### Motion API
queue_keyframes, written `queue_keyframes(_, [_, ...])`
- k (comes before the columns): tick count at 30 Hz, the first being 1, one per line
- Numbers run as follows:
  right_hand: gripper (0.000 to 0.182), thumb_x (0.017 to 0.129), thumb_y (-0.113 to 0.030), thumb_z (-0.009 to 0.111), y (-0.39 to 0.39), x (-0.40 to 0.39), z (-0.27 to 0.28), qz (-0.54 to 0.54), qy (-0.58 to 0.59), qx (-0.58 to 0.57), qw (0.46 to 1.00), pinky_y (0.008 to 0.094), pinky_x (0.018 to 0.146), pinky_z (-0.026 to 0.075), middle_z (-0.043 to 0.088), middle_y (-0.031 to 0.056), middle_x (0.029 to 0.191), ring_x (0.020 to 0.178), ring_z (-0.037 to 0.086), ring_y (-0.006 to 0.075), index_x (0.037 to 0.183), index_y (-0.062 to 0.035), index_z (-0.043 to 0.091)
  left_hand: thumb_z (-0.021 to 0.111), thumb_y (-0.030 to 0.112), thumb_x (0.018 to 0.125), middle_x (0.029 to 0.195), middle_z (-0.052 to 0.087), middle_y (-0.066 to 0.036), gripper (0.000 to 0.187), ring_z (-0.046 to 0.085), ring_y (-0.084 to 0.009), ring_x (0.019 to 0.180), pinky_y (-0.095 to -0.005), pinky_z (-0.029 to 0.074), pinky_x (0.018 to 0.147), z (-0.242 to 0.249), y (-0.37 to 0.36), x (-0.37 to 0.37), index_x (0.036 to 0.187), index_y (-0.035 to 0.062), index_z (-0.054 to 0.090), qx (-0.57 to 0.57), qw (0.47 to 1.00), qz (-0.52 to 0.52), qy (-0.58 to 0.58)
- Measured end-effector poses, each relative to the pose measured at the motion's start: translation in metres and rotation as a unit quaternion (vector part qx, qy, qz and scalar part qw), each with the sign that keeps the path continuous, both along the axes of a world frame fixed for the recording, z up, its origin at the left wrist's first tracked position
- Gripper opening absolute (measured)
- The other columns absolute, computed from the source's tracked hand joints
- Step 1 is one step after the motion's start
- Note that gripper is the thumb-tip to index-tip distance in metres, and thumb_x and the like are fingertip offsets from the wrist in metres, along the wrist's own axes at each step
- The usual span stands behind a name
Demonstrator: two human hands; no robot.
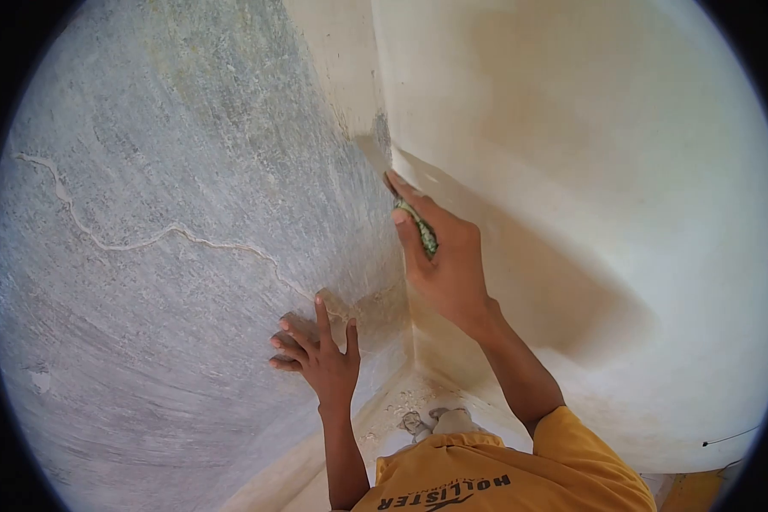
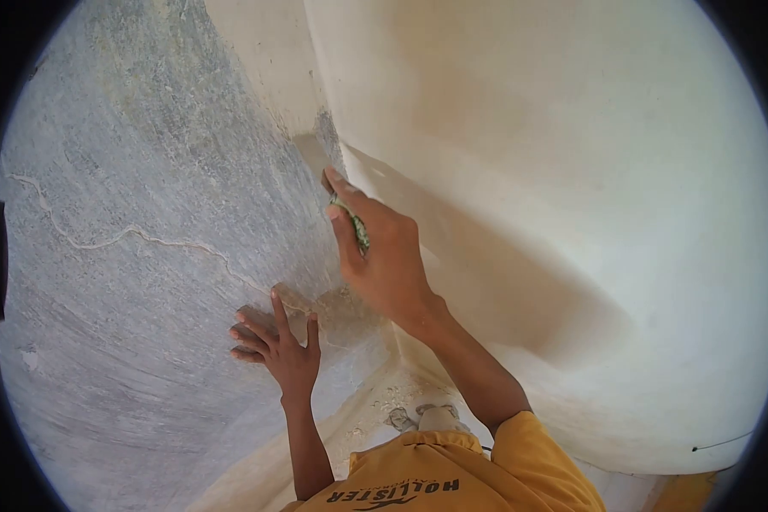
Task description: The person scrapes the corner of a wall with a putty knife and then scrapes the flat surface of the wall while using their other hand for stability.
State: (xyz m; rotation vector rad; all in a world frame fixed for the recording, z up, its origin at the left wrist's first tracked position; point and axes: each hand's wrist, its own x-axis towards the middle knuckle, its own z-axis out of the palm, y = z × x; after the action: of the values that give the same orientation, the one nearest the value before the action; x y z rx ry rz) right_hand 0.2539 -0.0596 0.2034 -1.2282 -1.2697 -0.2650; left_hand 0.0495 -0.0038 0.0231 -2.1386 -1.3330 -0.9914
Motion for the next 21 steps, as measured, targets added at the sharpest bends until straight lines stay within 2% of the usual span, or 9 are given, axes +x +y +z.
queue_keyframes(1, [0.038, 0.106, -0.015, 0.061, -0.001, -0.001, -0.002, -0.004, -0.003, 0.002, 1.0, 0.0256, 0.066, 0.047, 0.077, 0.0168, 0.108, 0.064, 0.053, 0.011, 0.143, -0.0064, 0.064, 0.065, 0.056, 0.099, 0.173, -0.015, -0.027, 0.07, -0.03, -0.048, 0.154, -0.0678, -0.027, 0.113, 0.0, 0.0, 0.0, 0.161, 0.0298, 0.045, 0.002, 1.0, 0.001, 0.001])
queue_keyframes(6, [0.037, 0.106, -0.017, 0.061, -0.008, -0.003, 0.026, -0.003, 0.078, -0.079, 0.994, 0.0276, 0.074, 0.052, 0.076, 0.0195, 0.113, 0.076, 0.064, 0.0126, 0.142, -0.0054, 0.064, 0.062, 0.059, 0.1, 0.171, -0.014, -0.032, 0.08, -0.034, -0.0502, 0.151, -0.0717, -0.027, 0.11, -0.001, 0.002, -0.001, 0.167, 0.0276, 0.032, -0.005, 1.0, 0.004, 0.017])
queue_keyframes(7, [0.037, 0.103, -0.01, 0.063, -0.007, -0.004, 0.021, 0.001, 0.055, -0.042, 0.998, 0.0348, 0.089, 0.057, 0.073, 0.0225, 0.122, 0.107, 0.075, 0.0338, 0.139, 0.0001, 0.064, 0.062, 0.059, 0.1, 0.171, -0.014, -0.032, 0.08, -0.034, -0.0502, 0.151, -0.0718, -0.027, 0.11, 0.0, 0.001, -0.001, 0.167, 0.0278, 0.032, -0.008, 1.0, 0.005, 0.018])
queue_keyframes(10, [0.037, 0.104, -0.011, 0.062, -0.008, -0.008, 0.003, 0.006, -0.002, -0.029, 1.0, 0.0347, 0.089, 0.056, 0.073, 0.0221, 0.122, 0.108, 0.075, 0.0332, 0.139, -0.0001, 0.064, 0.062, 0.059, 0.1, 0.171, -0.014, -0.032, 0.08, -0.035, -0.0503, 0.151, -0.0722, -0.026, 0.11, 0.0, 0.003, 0.0, 0.167, 0.0282, 0.031, -0.004, 1.0, 0.006, 0.016])
queue_keyframes(14, [0.038, 0.103, -0.011, 0.063, -0.004, 0.001, 0.025, 0.012, 0.072, -0.051, 0.996, 0.0334, 0.088, 0.056, 0.073, 0.0225, 0.122, 0.103, 0.076, 0.0337, 0.14, -0.0005, 0.064, 0.061, 0.06, 0.1, 0.171, -0.015, -0.031, 0.08, -0.035, -0.0504, 0.151, -0.0724, -0.026, 0.11, 0.0, 0.003, 0.0, 0.167, 0.0282, 0.032, 0.002, 1.0, 0.012, 0.024])
queue_keyframes(17, [0.038, 0.103, -0.012, 0.063, -0.01, -0.005, 0.008, 0.014, 0.038, -0.06, 0.997, 0.0322, 0.086, 0.056, 0.073, 0.0222, 0.121, 0.1, 0.076, 0.0336, 0.139, 0.0003, 0.063, 0.065, 0.056, 0.099, 0.172, -0.013, -0.028, 0.069, -0.03, -0.0478, 0.154, -0.0668, -0.029, 0.112, -0.001, 0.004, 0.002, 0.16, 0.0295, 0.047, 0.015, 1.0, 0.004, 0.0])
queue_keyframes(21, [0.038, 0.103, -0.011, 0.063, -0.011, -0.002, 0.021, 0.007, 0.047, -0.068, 0.997, 0.0324, 0.086, 0.056, 0.073, 0.0225, 0.122, 0.101, 0.075, 0.0347, 0.139, 0.001, 0.063, 0.066, 0.056, 0.099, 0.172, -0.014, -0.028, 0.069, -0.031, -0.0476, 0.154, -0.067, -0.029, 0.112, -0.001, 0.005, 0.004, 0.159, 0.0294, 0.047, 0.021, 1.0, 0.005, -0.003])
